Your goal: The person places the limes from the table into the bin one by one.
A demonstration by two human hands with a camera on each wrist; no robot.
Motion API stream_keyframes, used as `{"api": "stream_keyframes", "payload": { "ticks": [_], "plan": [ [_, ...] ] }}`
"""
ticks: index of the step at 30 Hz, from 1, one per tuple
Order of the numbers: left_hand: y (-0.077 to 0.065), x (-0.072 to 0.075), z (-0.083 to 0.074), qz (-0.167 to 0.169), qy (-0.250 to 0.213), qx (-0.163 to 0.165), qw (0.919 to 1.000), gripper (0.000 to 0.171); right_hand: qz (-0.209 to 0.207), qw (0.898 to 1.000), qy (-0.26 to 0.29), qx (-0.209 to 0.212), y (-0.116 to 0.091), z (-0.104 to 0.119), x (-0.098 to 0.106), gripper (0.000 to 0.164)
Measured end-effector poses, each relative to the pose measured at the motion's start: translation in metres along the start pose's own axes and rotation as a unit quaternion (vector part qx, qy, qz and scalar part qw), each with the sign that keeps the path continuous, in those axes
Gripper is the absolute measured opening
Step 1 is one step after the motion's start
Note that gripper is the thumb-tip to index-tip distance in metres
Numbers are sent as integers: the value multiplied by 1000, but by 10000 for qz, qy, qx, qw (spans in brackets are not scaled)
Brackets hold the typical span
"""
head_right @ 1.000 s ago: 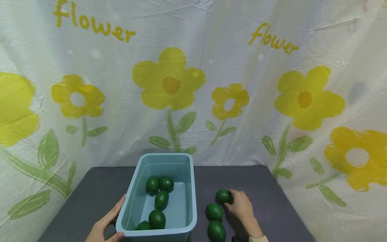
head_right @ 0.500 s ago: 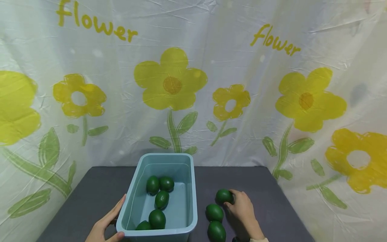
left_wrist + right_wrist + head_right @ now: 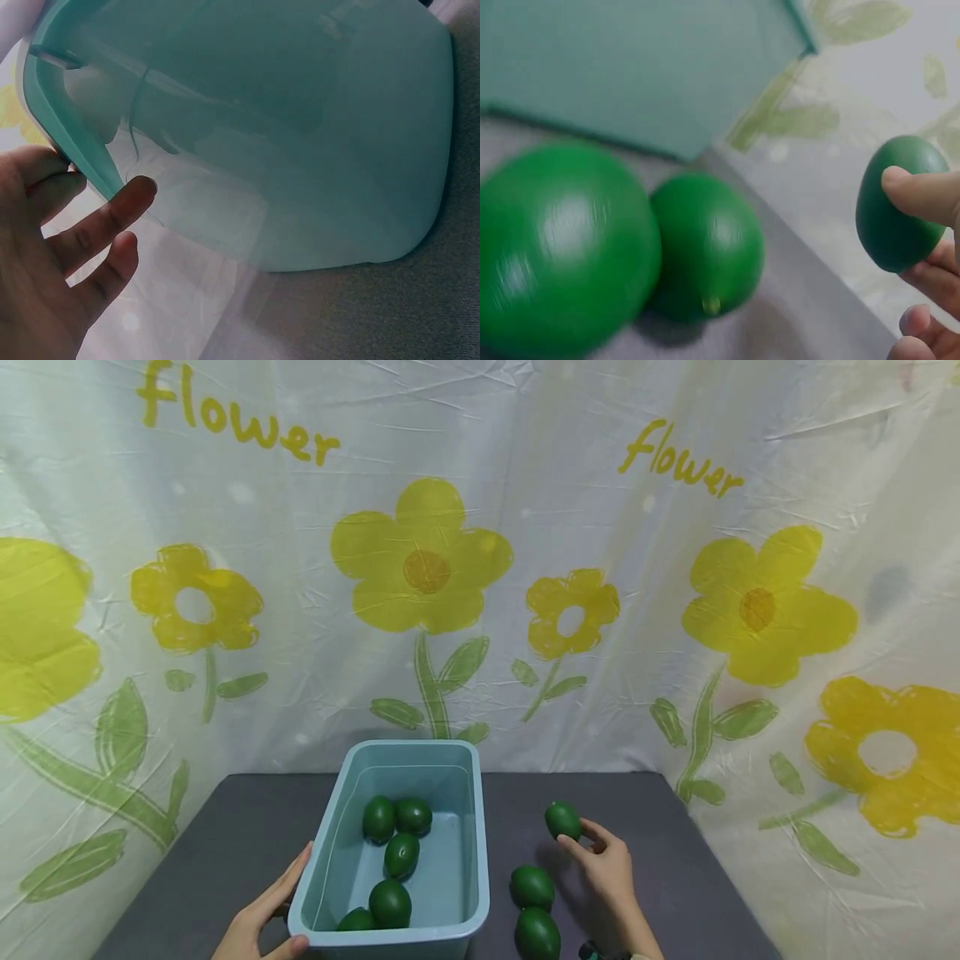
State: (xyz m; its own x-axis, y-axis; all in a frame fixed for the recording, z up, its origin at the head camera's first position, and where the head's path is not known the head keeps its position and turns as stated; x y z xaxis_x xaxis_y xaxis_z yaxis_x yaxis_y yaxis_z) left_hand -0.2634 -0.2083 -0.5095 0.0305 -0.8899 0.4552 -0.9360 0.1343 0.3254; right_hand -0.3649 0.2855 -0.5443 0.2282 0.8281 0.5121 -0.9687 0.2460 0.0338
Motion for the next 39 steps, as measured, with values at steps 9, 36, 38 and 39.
{"api": "stream_keyframes", "payload": {
  "ticks": [9,36,38,39],
  "plan": [
    [0,0,1,17,-32,46,10000,79,439,9892,1153,-790,-8,8,-4,101],
    [0,1,-1,-59,4,95,9999,80,24,9811,1927,180,-43,102,-17,58],
    [0,0,-1,-35,-40,135,9999,80,6,9806,1946,234,-45,108,-21,57],
    [0,-1,-1,-15,-70,161,9998,79,-2,9805,1948,267,-46,110,-23,57]
  ]
}}
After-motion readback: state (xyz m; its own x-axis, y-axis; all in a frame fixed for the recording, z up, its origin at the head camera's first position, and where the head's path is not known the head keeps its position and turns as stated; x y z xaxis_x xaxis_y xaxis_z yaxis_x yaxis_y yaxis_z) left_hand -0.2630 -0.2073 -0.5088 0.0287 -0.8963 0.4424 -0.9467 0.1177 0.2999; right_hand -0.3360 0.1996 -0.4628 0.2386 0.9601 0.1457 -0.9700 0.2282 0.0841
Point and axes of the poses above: each hand's wrist, its own y-axis towards the middle knuckle, its own x-axis out of the back of the hand, z = x × y, the point moved 6 cm from there along y, towards the middle knuckle, and after that the axes turned 3 degrees about -y, right-handed, at the moved point
